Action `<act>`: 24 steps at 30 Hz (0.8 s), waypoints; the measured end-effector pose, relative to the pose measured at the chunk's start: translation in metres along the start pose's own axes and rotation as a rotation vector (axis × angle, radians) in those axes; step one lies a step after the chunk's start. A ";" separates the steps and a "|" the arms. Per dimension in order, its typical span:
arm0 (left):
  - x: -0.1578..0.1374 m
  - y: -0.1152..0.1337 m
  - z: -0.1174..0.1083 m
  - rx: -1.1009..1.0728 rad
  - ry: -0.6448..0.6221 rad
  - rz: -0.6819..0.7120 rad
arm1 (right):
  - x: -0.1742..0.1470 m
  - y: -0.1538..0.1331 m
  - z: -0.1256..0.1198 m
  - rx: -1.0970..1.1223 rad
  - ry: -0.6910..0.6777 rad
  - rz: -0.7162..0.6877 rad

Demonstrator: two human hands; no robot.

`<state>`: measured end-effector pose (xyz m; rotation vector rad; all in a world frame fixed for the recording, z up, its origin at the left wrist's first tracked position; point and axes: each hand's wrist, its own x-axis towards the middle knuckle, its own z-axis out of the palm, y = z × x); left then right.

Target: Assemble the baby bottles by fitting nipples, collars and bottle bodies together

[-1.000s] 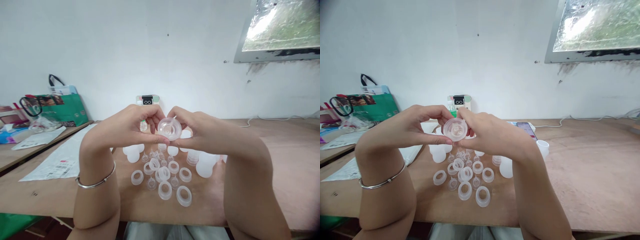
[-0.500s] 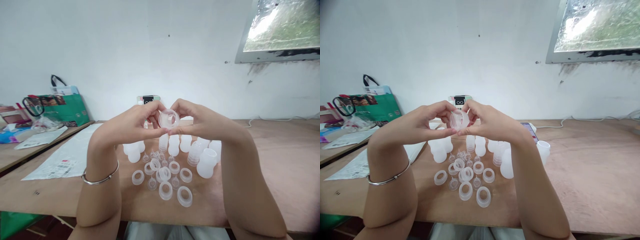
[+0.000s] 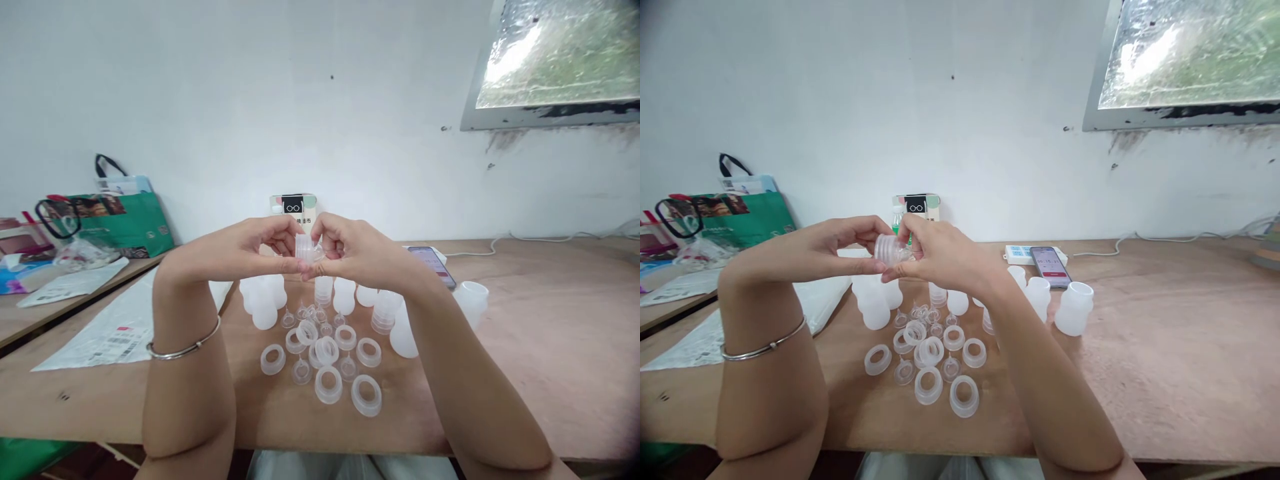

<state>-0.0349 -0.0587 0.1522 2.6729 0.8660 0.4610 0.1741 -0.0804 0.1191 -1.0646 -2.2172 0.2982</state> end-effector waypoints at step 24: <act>0.009 0.001 0.009 0.126 0.065 -0.051 | -0.002 0.006 -0.015 0.144 0.106 -0.029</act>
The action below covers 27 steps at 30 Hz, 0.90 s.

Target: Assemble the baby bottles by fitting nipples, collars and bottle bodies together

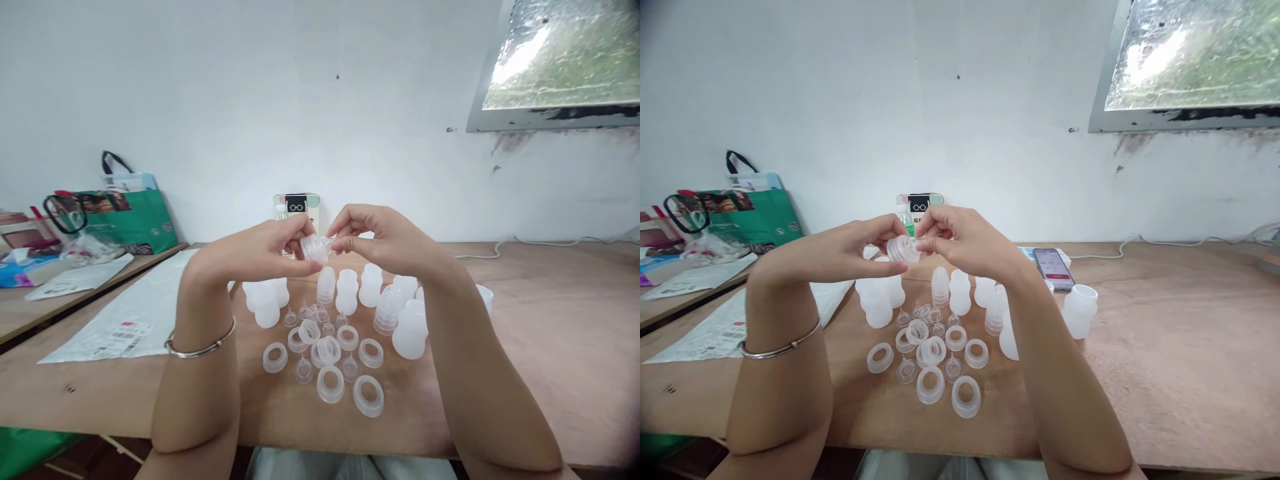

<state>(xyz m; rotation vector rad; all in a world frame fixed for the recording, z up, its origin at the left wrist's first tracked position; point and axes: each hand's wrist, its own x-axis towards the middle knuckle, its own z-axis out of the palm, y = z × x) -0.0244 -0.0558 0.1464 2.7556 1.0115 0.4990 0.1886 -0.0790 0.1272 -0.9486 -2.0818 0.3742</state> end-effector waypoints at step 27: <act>0.112 -0.051 0.121 0.107 -0.125 -0.009 | 0.029 0.087 0.010 -0.628 -0.349 0.518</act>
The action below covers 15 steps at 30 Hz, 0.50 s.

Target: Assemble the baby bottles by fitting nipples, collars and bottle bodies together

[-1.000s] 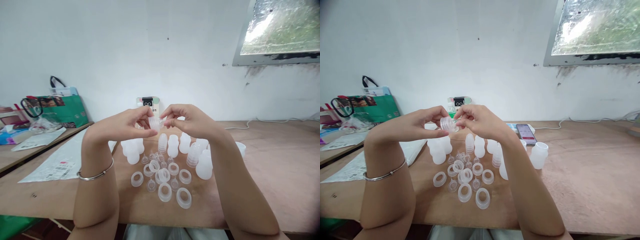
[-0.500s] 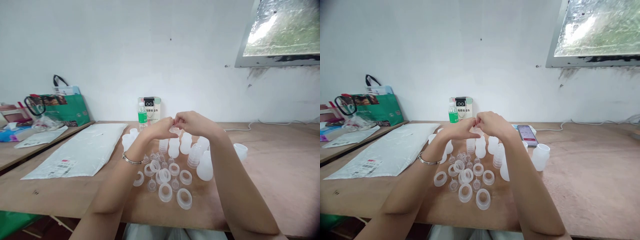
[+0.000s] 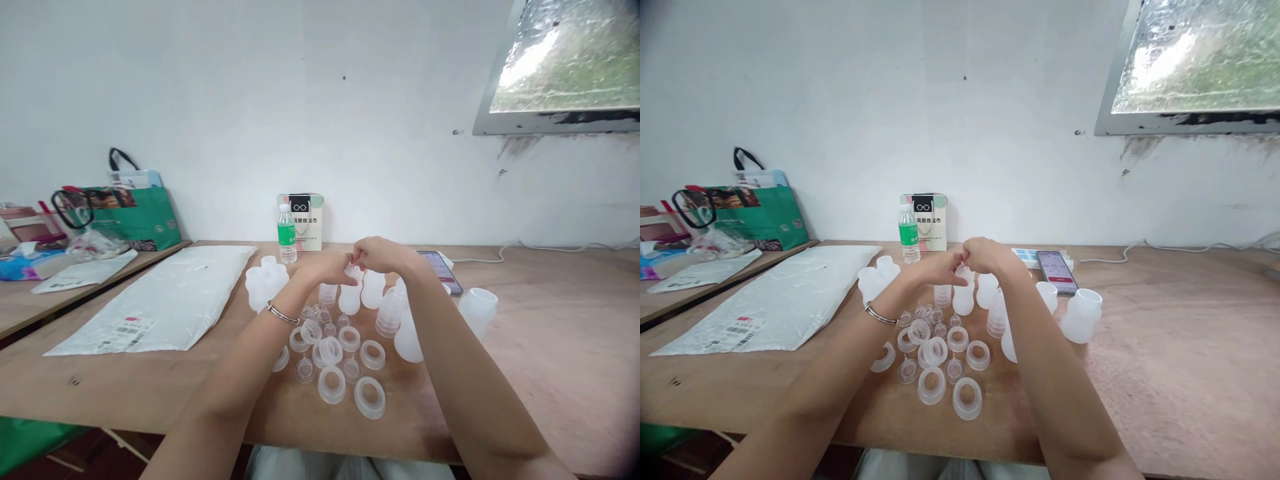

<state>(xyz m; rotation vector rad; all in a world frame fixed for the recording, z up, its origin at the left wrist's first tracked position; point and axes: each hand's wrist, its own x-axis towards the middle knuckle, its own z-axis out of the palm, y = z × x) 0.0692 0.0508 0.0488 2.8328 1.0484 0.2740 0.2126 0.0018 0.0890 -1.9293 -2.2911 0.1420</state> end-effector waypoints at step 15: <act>-0.032 0.013 -0.046 0.040 0.085 0.044 | -0.036 -0.014 -0.023 0.293 0.189 -0.185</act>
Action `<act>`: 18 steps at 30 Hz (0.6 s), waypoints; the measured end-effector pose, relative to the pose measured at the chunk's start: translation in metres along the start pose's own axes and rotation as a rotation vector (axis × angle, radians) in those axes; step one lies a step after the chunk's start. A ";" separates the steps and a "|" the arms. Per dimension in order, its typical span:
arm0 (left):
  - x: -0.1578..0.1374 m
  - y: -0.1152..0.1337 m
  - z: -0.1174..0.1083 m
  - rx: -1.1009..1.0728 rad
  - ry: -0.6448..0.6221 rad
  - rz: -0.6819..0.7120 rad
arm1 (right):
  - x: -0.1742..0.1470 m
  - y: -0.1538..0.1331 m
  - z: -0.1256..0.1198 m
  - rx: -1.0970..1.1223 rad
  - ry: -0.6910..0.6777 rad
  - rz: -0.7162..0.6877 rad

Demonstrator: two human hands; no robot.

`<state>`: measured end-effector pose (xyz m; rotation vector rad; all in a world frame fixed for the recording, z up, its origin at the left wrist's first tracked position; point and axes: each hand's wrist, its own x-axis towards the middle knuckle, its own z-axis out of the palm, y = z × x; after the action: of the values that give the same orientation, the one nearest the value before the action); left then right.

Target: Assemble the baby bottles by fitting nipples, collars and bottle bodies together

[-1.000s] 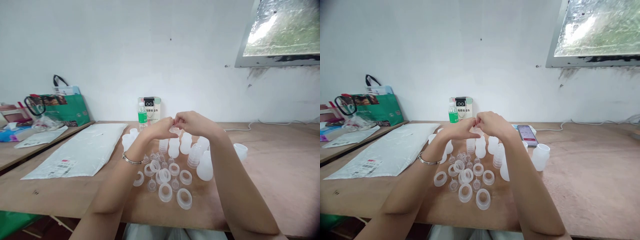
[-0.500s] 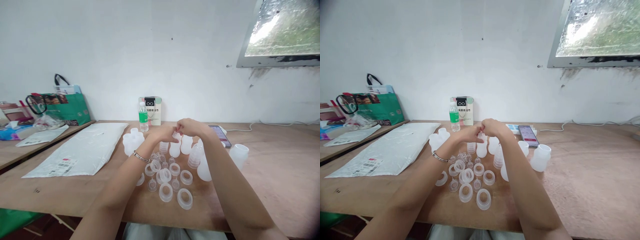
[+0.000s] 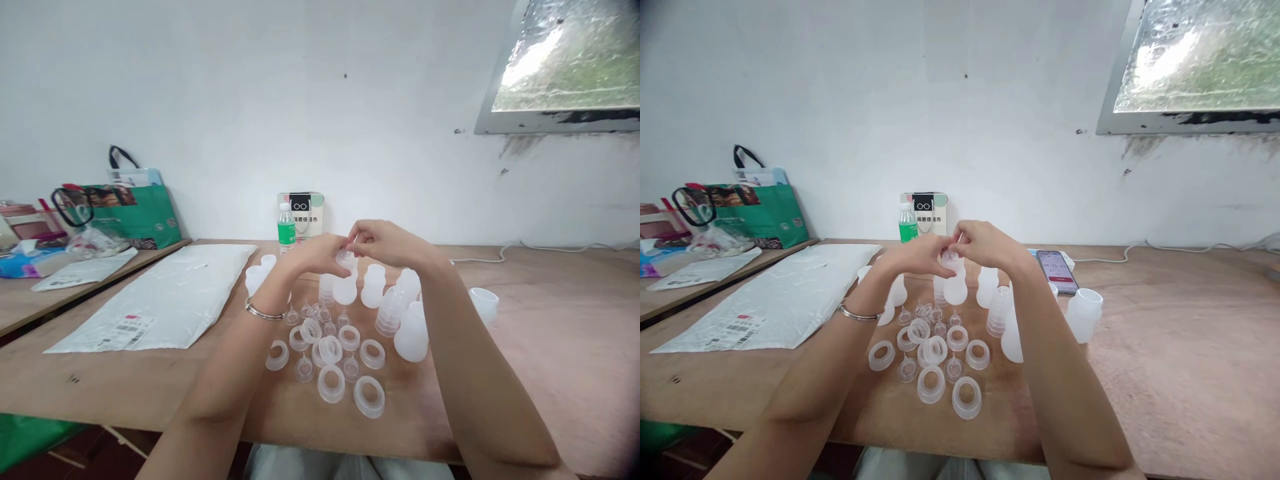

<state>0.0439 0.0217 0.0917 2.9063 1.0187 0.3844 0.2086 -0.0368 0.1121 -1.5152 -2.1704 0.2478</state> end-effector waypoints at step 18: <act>-0.105 0.011 -0.081 -0.234 0.424 0.099 | -0.020 -0.046 0.007 0.382 -0.081 -0.361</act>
<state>-0.0481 -0.0556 0.1489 2.7247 0.7973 1.0814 0.1722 -0.0715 0.1191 -0.9037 -2.2501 0.5690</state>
